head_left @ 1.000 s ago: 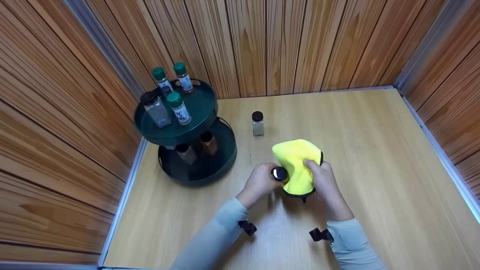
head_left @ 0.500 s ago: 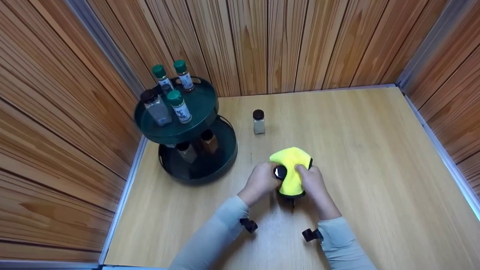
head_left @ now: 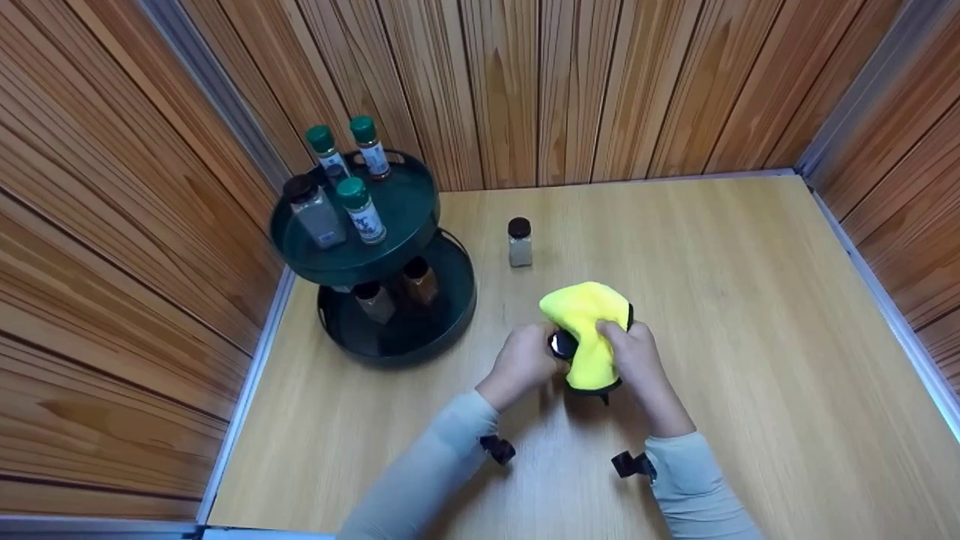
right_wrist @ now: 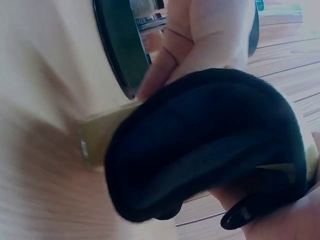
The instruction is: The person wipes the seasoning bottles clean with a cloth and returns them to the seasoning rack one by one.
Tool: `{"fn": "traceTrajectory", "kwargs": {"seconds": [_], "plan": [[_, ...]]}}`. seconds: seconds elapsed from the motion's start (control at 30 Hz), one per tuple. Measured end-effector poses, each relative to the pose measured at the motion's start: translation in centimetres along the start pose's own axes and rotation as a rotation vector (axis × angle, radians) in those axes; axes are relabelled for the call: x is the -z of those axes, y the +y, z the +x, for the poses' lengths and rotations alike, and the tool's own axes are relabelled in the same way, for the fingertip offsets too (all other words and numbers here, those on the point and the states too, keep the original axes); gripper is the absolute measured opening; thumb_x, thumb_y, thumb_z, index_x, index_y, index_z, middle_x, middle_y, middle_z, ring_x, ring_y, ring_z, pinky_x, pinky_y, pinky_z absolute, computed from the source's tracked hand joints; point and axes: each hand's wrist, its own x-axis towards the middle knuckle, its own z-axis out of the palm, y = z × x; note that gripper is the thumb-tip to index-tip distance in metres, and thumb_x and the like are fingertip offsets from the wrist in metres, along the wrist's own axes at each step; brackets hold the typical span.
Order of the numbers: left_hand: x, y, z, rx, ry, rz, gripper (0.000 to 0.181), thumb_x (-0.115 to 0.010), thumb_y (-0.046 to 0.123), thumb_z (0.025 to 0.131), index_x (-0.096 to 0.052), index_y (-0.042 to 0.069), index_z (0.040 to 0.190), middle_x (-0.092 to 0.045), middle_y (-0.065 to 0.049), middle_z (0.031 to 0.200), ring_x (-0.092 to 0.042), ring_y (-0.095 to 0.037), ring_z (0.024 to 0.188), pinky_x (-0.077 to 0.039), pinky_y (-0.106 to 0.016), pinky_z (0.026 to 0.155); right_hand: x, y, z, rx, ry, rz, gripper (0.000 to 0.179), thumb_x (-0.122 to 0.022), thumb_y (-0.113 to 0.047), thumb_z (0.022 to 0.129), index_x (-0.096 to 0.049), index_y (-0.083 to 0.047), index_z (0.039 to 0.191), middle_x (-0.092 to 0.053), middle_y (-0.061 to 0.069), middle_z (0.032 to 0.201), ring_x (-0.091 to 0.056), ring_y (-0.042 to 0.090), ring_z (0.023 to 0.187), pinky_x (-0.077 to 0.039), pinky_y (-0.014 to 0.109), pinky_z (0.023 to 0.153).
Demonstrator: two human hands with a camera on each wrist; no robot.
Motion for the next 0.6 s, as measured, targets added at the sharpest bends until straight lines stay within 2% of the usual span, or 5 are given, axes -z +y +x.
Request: {"fn": "traceTrajectory", "kwargs": {"seconds": [0.17,0.23,0.33,0.43,0.6], "plan": [[0.1,-0.2,0.1,-0.031,0.012,0.05,0.022,-0.079,0.006,0.075,-0.072,0.008,0.096,-0.068,0.004,0.082,-0.053,-0.008,0.072,-0.049,-0.025,0.069,-0.8,1.8,0.7,-0.074,0.052,-0.114,0.028,-0.054,-0.025,0.098,-0.06,-0.001,0.085,-0.061,-0.001,0.066,-0.06,0.012,0.059,-0.05,0.026,0.056],[0.1,-0.2,0.1,-0.025,0.013,0.051,0.022,-0.08,0.007,0.076,-0.073,0.007,0.097,-0.066,0.006,0.081,-0.052,-0.008,0.072,-0.048,-0.024,0.069,-1.0,2.5,1.2,-0.101,0.056,-0.163,0.028,-0.054,-0.027,0.098,-0.059,-0.003,0.082,-0.059,-0.001,0.065,-0.058,0.012,0.058,-0.049,0.026,0.055],[0.0,-0.1,0.2,-0.009,0.007,0.038,0.026,-0.082,0.009,0.076,-0.074,0.008,0.101,-0.071,0.002,0.087,-0.054,-0.008,0.075,-0.051,-0.024,0.074,-0.9,2.8,1.7,-0.122,0.045,-0.202,0.028,-0.053,-0.028,0.097,-0.058,-0.004,0.083,-0.058,-0.001,0.065,-0.057,0.012,0.057,-0.049,0.026,0.054],[-0.1,0.0,0.3,0.011,-0.015,0.023,0.031,-0.085,0.009,0.076,-0.074,0.008,0.105,-0.075,-0.002,0.097,-0.058,-0.008,0.082,-0.053,-0.027,0.08,-0.4,2.1,1.7,-0.125,0.034,-0.139,0.027,-0.053,-0.026,0.098,-0.058,-0.002,0.087,-0.06,0.0,0.067,-0.059,0.012,0.058,-0.051,0.026,0.055],[0.0,0.1,0.4,0.019,-0.023,0.032,0.037,-0.089,0.009,0.073,-0.073,0.011,0.106,-0.076,-0.003,0.105,-0.064,-0.009,0.092,-0.054,-0.031,0.089,0.4,-0.4,0.6,-0.077,0.03,0.024,0.027,-0.055,-0.022,0.098,-0.059,0.004,0.091,-0.065,0.002,0.068,-0.065,0.014,0.061,-0.055,0.029,0.057]]}}
